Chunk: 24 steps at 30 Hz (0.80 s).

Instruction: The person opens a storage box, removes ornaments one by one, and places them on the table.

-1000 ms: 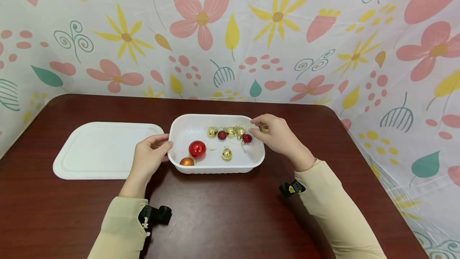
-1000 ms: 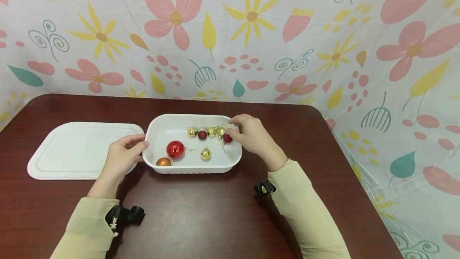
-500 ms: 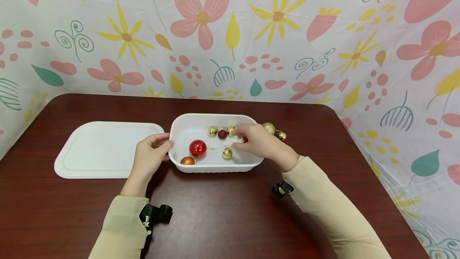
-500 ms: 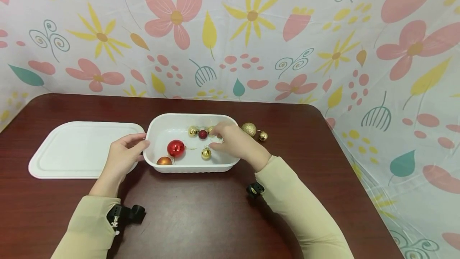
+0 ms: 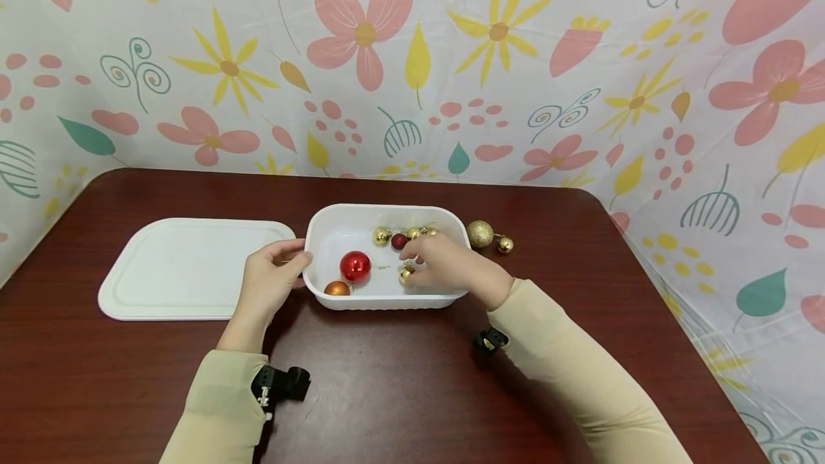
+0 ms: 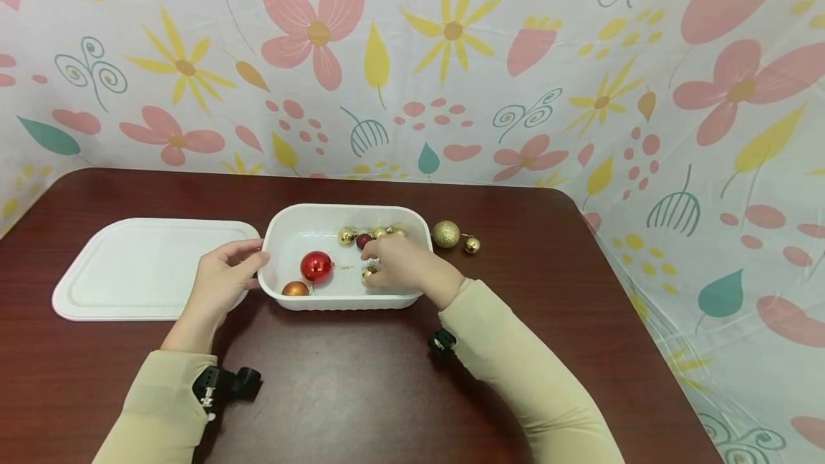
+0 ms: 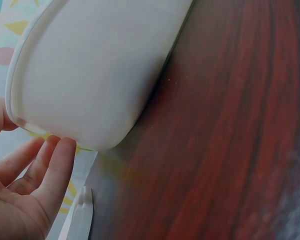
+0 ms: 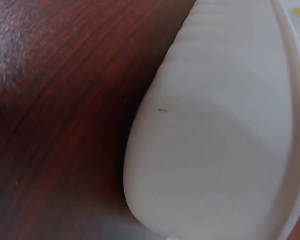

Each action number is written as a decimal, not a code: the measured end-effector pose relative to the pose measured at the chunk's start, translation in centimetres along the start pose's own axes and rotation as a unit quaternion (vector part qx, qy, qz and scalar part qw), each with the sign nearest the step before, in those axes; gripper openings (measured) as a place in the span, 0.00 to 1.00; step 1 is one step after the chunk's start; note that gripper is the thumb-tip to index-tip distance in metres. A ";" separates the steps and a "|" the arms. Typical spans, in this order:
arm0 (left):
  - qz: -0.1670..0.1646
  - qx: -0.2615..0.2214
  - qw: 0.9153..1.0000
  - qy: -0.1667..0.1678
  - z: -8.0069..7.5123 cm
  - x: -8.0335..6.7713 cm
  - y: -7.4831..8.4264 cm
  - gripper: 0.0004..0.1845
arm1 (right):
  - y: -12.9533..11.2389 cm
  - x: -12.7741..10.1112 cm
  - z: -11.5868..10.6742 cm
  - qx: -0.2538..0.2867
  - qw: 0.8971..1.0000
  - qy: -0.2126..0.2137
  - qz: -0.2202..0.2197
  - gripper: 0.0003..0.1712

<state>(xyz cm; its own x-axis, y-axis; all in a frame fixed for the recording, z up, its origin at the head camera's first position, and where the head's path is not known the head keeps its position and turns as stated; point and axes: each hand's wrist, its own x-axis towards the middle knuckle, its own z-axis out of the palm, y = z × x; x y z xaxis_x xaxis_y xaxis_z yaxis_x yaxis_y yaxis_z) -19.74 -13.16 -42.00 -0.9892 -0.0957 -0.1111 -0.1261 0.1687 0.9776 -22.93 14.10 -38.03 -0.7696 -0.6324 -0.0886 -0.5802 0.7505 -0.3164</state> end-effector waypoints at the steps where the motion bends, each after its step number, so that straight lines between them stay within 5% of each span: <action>1: 0.000 0.000 1.000 0.000 0.0 0.0 0.0 0.19 | 0.0 0.0 0.1 0.003 1.000 -0.006 0.003 0.20; 13: 0.000 0.002 1.000 0.001 0.1 0.0 -0.1 0.18 | -0.1 0.1 0.4 0.016 1.000 -0.025 0.007 0.13; 24: -0.001 -0.018 1.000 0.001 0.2 -0.1 0.2 0.18 | 0.3 -0.4 0.1 0.020 0.999 0.032 -0.014 0.08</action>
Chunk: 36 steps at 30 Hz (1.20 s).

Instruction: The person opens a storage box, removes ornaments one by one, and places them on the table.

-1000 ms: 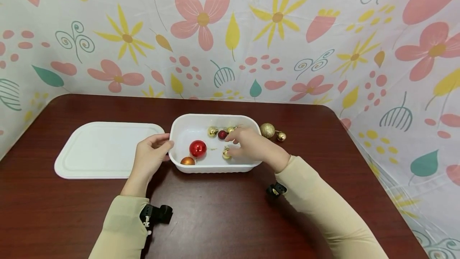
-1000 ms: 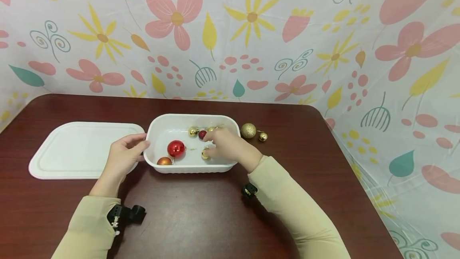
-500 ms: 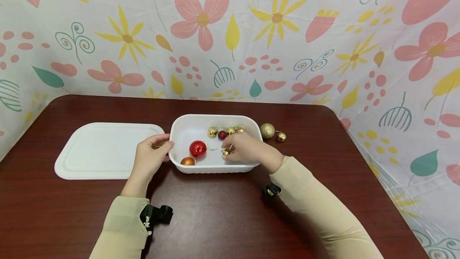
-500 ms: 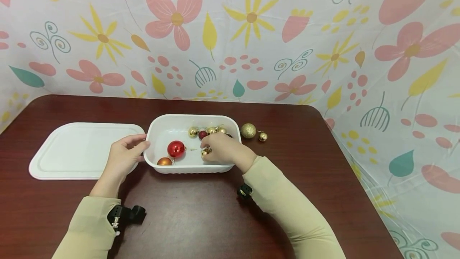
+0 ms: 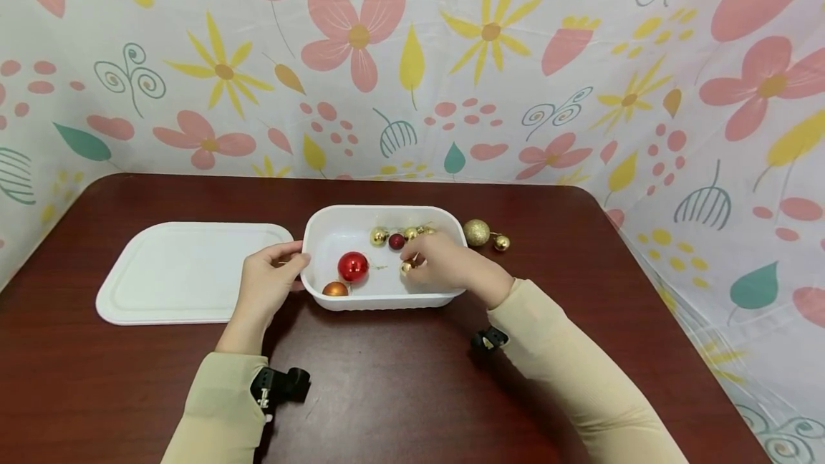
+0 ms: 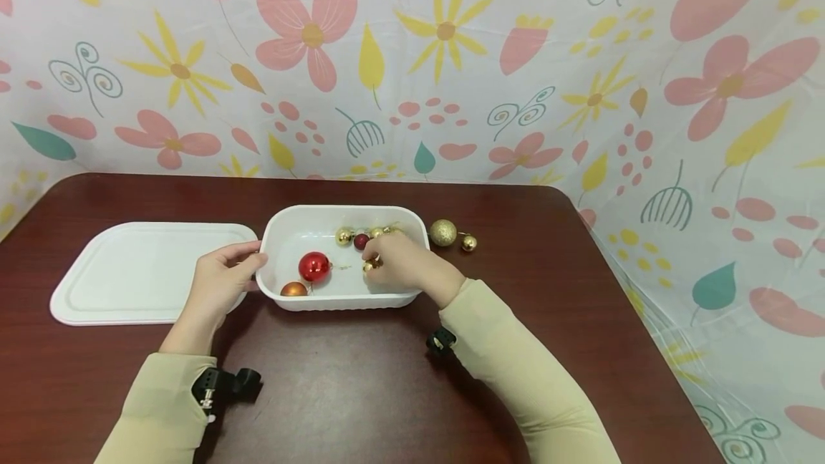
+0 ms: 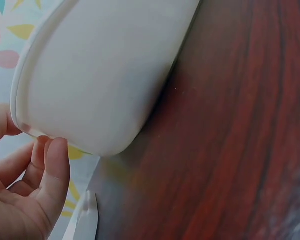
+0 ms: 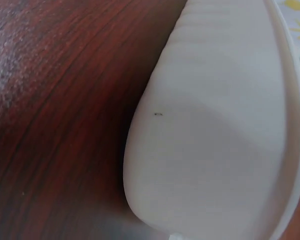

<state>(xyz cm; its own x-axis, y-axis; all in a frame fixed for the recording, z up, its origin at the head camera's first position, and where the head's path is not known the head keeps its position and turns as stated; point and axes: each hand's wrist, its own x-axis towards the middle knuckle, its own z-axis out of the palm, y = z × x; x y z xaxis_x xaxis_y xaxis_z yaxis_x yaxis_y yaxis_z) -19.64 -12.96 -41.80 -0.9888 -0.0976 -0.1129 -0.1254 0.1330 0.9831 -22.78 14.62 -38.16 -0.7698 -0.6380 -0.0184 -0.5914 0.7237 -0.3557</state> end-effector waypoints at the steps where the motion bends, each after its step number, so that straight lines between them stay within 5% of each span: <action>1: 0.000 -0.001 1.000 -0.001 0.0 0.0 -0.1 0.18 | 0.0 -0.2 -0.1 0.005 1.000 0.006 0.003 0.08; 17: -0.001 -0.005 1.000 -0.004 0.1 0.0 -0.2 0.17 | 1.1 -3.0 -2.2 0.051 0.989 0.122 0.066 0.15; 36: 0.000 -0.001 1.000 -0.003 0.0 -0.1 -0.2 0.19 | 5.8 -7.0 -3.6 0.078 0.955 0.235 0.163 0.17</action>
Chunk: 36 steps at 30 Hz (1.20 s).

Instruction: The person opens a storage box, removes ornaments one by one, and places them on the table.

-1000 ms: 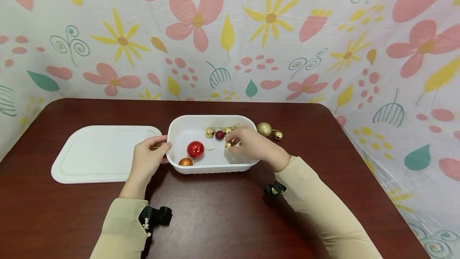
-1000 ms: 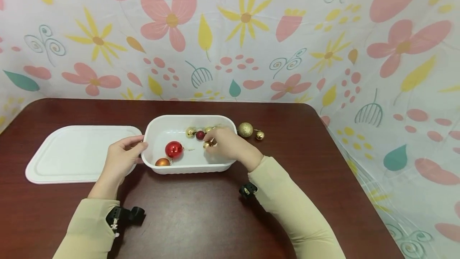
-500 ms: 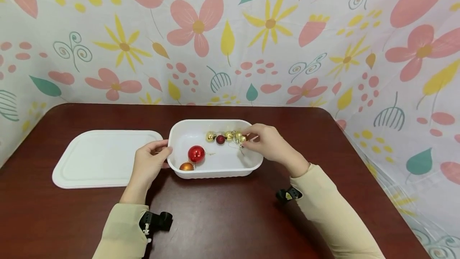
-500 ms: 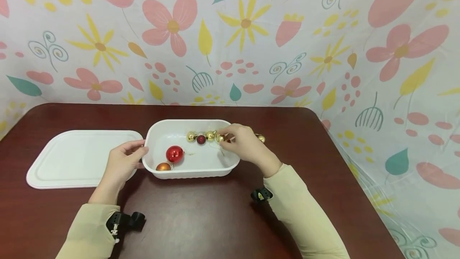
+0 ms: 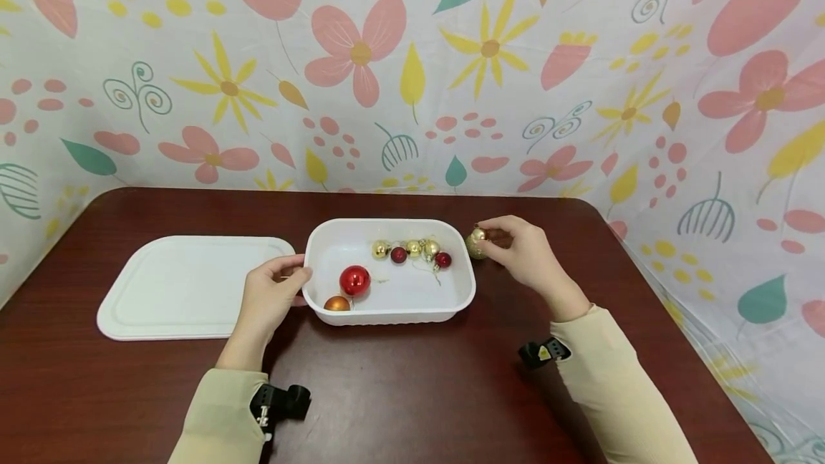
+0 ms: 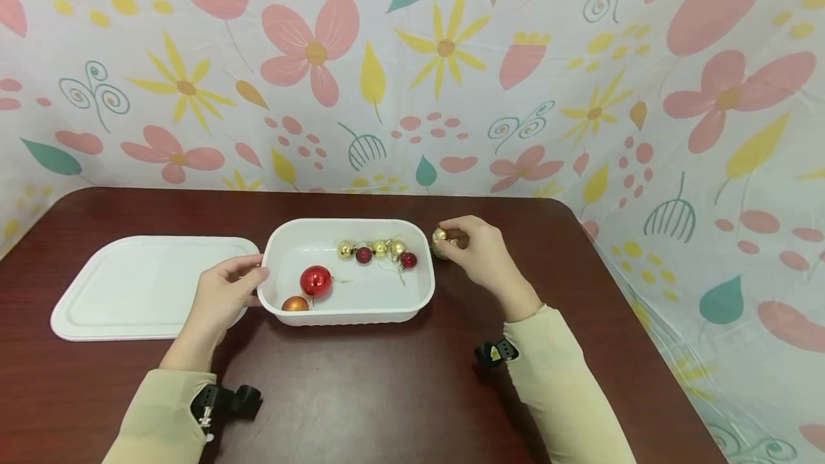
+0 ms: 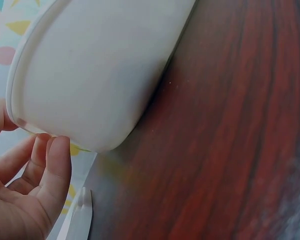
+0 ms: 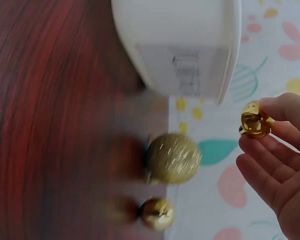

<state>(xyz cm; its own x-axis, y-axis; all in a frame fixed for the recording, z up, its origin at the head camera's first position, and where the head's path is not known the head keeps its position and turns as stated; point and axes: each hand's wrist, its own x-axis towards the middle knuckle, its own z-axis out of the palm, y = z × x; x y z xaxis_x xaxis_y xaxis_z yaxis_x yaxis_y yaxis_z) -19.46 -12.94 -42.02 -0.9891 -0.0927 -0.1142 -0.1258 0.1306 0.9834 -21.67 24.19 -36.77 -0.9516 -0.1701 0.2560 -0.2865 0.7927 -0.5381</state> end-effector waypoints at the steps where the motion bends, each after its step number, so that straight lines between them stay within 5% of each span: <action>1: 0.000 -0.001 1.000 -0.001 0.0 0.0 0.0 0.19 | 0.5 0.0 0.0 -0.003 1.000 0.005 0.004 0.17; 13: 0.001 0.012 1.000 0.000 -0.1 0.1 0.0 0.18 | 5.1 0.6 -0.1 -0.039 0.997 0.006 0.067 0.19; 36: 0.000 0.007 1.000 -0.002 0.0 0.0 -0.4 0.18 | 7.1 1.4 1.4 -0.073 0.991 -0.054 0.101 0.16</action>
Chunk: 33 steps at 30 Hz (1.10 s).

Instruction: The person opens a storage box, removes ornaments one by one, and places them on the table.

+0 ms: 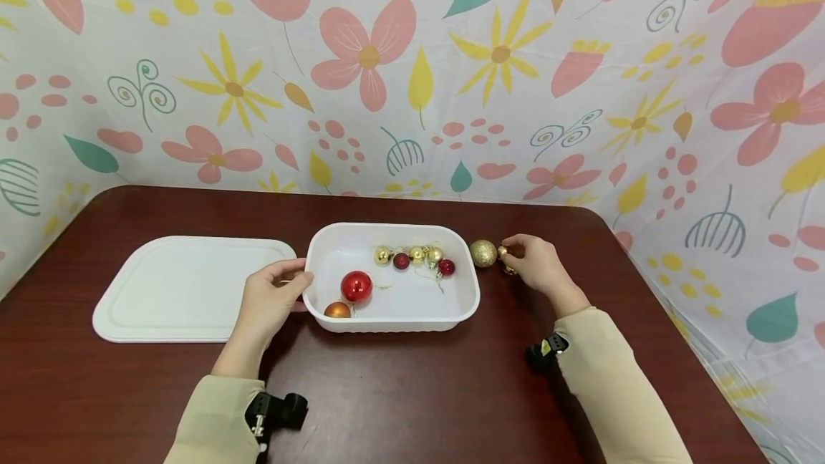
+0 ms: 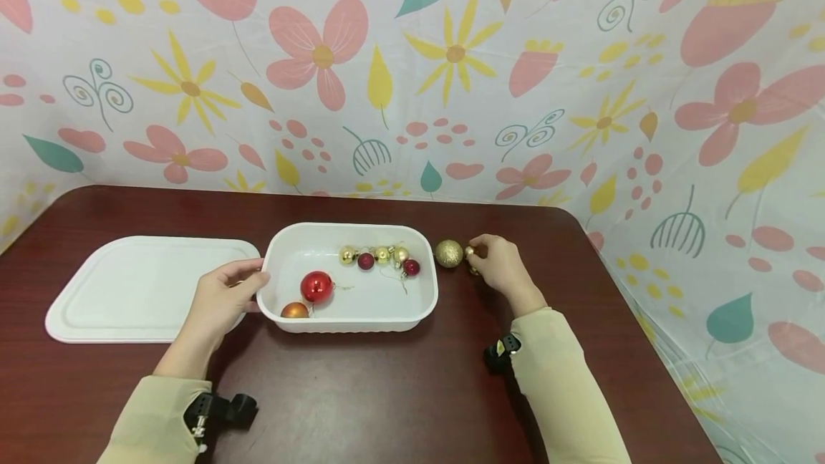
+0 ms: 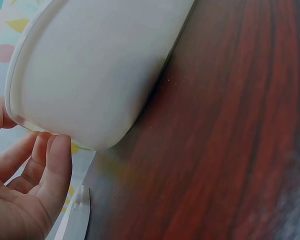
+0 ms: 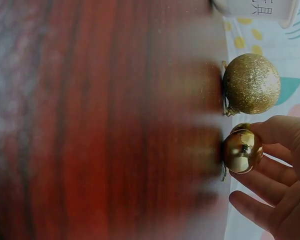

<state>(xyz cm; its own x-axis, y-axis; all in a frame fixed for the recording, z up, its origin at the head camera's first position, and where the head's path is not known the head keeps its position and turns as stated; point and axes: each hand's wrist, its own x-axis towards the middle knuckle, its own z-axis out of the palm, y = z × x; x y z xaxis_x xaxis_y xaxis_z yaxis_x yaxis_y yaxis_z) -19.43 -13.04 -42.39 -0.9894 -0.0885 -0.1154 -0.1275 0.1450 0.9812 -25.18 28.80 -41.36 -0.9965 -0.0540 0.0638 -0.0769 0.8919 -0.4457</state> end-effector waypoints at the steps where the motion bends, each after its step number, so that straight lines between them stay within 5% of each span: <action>1: 0.000 -0.001 1.000 0.000 0.0 0.0 0.0 0.18 | 0.0 0.0 0.0 -0.002 1.000 -0.001 0.000 0.16; 13: 0.000 -0.003 1.000 -0.003 0.2 0.1 -0.2 0.18 | -1.6 -0.9 -1.2 -0.013 0.999 0.041 -0.028 0.20; 25: 0.000 -0.004 1.000 -0.002 0.0 0.0 -0.1 0.18 | -7.7 -2.5 -1.2 0.036 0.986 0.100 -0.131 0.16; 33: 0.003 -0.014 1.000 -0.004 0.0 0.0 -0.1 0.18 | -11.2 -2.6 -0.1 0.050 0.981 0.078 -0.173 0.16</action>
<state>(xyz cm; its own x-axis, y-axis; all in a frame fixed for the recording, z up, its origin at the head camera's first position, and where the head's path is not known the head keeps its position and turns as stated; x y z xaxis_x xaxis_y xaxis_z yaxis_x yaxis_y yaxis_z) -19.37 -13.01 -42.51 -0.9906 -0.0798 -0.1113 -0.1203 0.1187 0.9856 -21.71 19.04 -36.45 -0.8939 -0.2687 0.3589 -0.4196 0.7835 -0.4584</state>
